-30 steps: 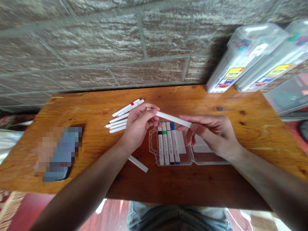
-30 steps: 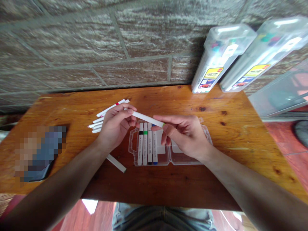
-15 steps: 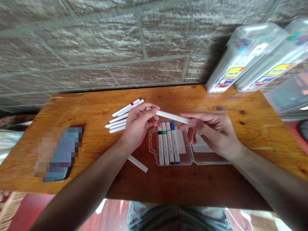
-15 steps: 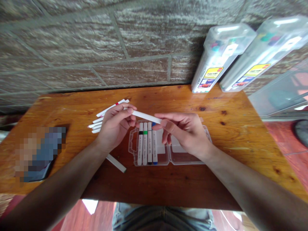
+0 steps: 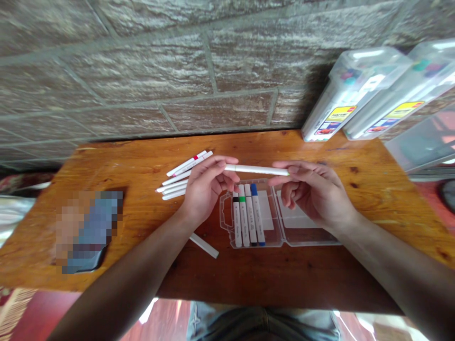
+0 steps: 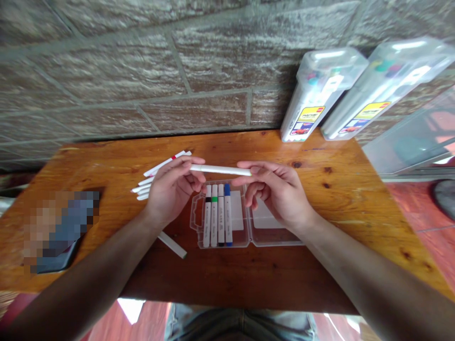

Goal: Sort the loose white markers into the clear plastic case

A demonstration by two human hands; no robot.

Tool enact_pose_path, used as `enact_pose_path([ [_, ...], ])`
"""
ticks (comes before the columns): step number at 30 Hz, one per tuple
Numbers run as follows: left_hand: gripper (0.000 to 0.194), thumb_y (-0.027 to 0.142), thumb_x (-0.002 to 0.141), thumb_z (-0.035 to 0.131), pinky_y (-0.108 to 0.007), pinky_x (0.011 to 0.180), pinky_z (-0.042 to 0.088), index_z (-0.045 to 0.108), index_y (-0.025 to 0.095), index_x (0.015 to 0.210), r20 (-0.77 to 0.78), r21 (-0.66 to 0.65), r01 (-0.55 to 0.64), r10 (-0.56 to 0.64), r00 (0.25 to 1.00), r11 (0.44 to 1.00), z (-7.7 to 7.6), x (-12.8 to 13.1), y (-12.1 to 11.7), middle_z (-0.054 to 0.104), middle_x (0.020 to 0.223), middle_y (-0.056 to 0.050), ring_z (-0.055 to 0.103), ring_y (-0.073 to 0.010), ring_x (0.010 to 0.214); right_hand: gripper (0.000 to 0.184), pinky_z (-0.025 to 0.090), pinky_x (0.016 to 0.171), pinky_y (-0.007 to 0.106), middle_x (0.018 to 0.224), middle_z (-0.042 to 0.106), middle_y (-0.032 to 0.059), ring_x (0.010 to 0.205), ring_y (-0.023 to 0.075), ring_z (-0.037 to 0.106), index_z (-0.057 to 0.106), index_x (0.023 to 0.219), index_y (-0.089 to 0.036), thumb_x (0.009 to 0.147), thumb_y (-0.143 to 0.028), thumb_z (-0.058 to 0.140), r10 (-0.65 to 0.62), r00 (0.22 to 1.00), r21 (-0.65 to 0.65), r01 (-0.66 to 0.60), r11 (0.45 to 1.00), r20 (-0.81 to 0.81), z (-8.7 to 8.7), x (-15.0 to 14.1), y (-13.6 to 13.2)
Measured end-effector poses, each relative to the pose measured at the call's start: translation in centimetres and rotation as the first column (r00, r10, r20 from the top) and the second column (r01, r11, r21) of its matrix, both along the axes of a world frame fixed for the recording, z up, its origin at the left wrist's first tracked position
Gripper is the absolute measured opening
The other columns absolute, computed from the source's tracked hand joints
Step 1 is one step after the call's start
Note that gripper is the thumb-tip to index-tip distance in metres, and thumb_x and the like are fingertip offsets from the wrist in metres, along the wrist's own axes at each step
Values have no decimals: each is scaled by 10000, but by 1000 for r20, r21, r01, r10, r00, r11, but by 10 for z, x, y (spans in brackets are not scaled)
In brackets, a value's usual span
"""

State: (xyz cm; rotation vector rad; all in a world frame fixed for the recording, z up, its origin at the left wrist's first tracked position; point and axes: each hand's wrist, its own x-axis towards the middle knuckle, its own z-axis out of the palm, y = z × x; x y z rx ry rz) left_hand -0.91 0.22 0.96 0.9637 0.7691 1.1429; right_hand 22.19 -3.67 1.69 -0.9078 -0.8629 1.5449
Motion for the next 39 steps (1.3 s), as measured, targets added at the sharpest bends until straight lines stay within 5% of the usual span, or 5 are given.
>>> enact_pose_path([
  [39,247,326,974,724,-333,666,630,810,226,1182,65,135,302,-312,948,944,3,-7,-8,836,965,-93,704,-155,634,189,462,336,177,709,823,48,381,101,611,826,901,-144,772,-282,806,-133,991,-85,133,987,5,-1,2,8],
])
